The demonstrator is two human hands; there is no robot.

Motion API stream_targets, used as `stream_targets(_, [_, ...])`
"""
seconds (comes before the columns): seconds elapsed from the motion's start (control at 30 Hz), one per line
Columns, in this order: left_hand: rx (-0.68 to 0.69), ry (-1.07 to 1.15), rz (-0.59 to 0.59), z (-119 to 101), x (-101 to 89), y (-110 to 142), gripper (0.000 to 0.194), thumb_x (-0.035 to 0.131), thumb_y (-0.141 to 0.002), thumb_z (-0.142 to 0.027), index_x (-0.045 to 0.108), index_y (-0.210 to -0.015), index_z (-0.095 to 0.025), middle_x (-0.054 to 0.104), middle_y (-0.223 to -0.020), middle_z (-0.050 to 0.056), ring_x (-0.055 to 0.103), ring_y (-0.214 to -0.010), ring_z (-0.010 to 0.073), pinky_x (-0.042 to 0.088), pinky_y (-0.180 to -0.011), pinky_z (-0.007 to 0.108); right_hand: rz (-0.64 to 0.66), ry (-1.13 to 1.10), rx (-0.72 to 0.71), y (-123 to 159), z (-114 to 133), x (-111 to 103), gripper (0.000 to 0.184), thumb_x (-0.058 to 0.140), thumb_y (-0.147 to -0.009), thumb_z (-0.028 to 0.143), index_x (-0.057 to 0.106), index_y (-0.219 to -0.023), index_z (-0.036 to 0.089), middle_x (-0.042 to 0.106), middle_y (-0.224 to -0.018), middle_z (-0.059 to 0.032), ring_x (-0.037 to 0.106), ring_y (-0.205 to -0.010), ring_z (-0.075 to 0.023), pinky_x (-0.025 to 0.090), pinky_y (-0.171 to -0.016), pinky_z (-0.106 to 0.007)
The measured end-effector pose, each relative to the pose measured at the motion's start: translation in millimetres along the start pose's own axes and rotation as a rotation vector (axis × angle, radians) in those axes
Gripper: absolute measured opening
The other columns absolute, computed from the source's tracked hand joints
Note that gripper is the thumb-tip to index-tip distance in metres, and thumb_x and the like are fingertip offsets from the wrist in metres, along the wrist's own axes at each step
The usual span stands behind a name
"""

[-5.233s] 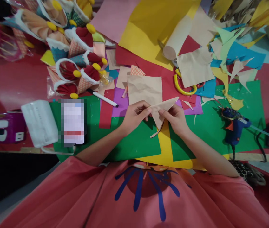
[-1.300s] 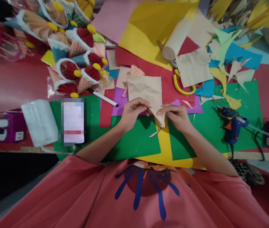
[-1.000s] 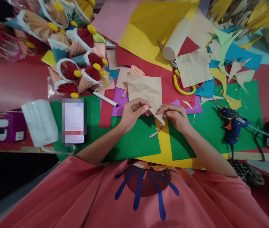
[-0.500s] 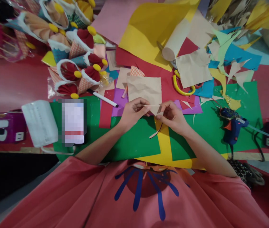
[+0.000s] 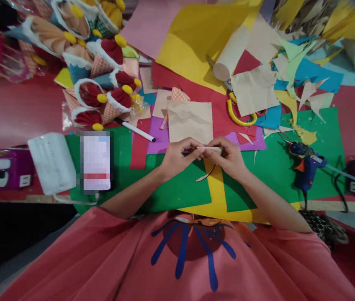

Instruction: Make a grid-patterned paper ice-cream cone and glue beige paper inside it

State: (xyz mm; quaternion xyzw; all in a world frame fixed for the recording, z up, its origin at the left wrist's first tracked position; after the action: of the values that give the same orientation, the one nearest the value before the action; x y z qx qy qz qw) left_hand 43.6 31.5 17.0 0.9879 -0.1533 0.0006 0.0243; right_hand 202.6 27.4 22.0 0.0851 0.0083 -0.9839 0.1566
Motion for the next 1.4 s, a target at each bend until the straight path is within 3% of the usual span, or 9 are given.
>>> stream_targets(0.1, [-0.046,0.058,-0.022,1.8,-0.4,0.0,0.035,0.073,-0.075,-0.050,0.066,-0.076,-0.015,0.071,-0.065,0.002,0.067,-0.057,0.0103,0.056,-0.056,0.019,-0.022,-0.013,0.040,0.4,1.4,-1.2,0.023,0.063,-0.085,0.040,0.058,-0.077,0.018,0.052,-0.060,0.0045,0.040,-0.051,-0.0068,0.030,-0.049,-0.022])
stream_targets(0.23, [-0.082,0.083,-0.037,2.5,-1.7,-0.6,0.037,0.075,-0.072,-0.051,0.067,-0.072,-0.014,0.072,-0.063,0.002,0.068,-0.056,0.0114,0.057,-0.056,0.021,-0.025,-0.031,0.068,1.1,2.1,-2.4,0.028,0.064,-0.083,0.045,0.059,-0.077,0.018,0.055,-0.061,0.0032,0.041,-0.051,-0.0072,0.030,-0.048,-0.022])
stream_targets(0.4, [-0.033,0.060,-0.014,1.8,-5.5,-1.6,0.041,0.062,-0.083,-0.055,0.071,-0.083,-0.015,0.073,-0.070,0.004,0.070,-0.062,0.0113,0.057,-0.060,0.019,-0.036,-0.144,0.138,0.8,-1.1,-3.1,0.030,0.066,-0.081,0.048,0.058,-0.077,0.019,0.057,-0.061,0.0034,0.043,-0.049,-0.0071,0.032,-0.046,-0.022])
stream_targets(0.5, [0.023,0.036,-0.018,2.7,-7.0,-1.4,0.035,0.068,-0.081,-0.049,0.069,-0.090,-0.016,0.074,-0.078,0.003,0.071,-0.067,0.0109,0.057,-0.062,0.018,-0.035,-0.208,0.158,-0.5,-2.1,-3.5,0.030,0.068,-0.080,0.047,0.058,-0.077,0.019,0.059,-0.061,0.0036,0.046,-0.048,-0.0067,0.034,-0.045,-0.021])
stream_targets(0.7, [0.128,-0.059,-0.020,-0.5,-7.3,0.1,0.026,0.066,-0.084,-0.042,0.069,-0.080,-0.016,0.073,-0.073,0.003,0.069,-0.066,0.0108,0.054,-0.061,0.019,0.094,-0.438,0.339,-1.1,-6.0,-0.2,0.033,0.075,-0.073,0.047,0.058,-0.077,0.019,0.066,-0.060,0.0026,0.060,-0.049,-0.0097,0.045,-0.044,-0.019])
stream_targets(0.83, [0.131,-0.067,-0.036,-2.5,-8.8,0.0,0.029,0.064,-0.085,-0.044,0.066,-0.074,-0.017,0.070,-0.068,0.001,0.067,-0.063,0.0102,0.052,-0.061,0.019,0.110,-0.527,0.399,-0.5,-8.7,0.2,0.031,0.077,-0.072,0.044,0.059,-0.076,0.018,0.068,-0.060,0.0025,0.064,-0.049,-0.0103,0.051,-0.045,-0.019])
stream_targets(1.03, [0.098,0.026,0.041,2.9,-5.2,-2.7,0.029,0.070,-0.080,-0.045,0.066,-0.089,-0.018,0.069,-0.081,0.002,0.067,-0.072,0.0102,0.053,-0.067,0.020,0.114,-0.622,0.437,-0.6,-9.2,4.5,0.032,0.079,-0.070,0.042,0.058,-0.074,0.018,0.069,-0.060,0.0026,0.064,-0.048,-0.0096,0.052,-0.046,-0.018])
stream_targets(1.4, [0.170,0.101,0.090,2.3,-3.8,-5.5,0.023,0.072,-0.080,-0.041,0.067,-0.086,-0.019,0.067,-0.078,0.001,0.064,-0.071,0.0090,0.051,-0.066,0.020,0.279,-0.861,0.573,-0.5,-9.9,12.2,0.037,0.081,-0.068,0.040,0.051,-0.073,0.019,0.071,-0.063,0.0023,0.069,-0.053,-0.0119,0.057,-0.051,-0.020])
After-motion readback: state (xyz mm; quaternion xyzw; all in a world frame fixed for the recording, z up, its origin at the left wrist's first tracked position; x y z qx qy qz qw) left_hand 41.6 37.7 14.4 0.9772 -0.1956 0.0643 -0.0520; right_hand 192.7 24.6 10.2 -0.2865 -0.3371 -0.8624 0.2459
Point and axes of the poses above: each hand's wrist, its own y-axis away from the middle knuckle, its own x-axis out of the palm, z = x × y, the point moved 3 cm from there along -y, towards the middle knuckle
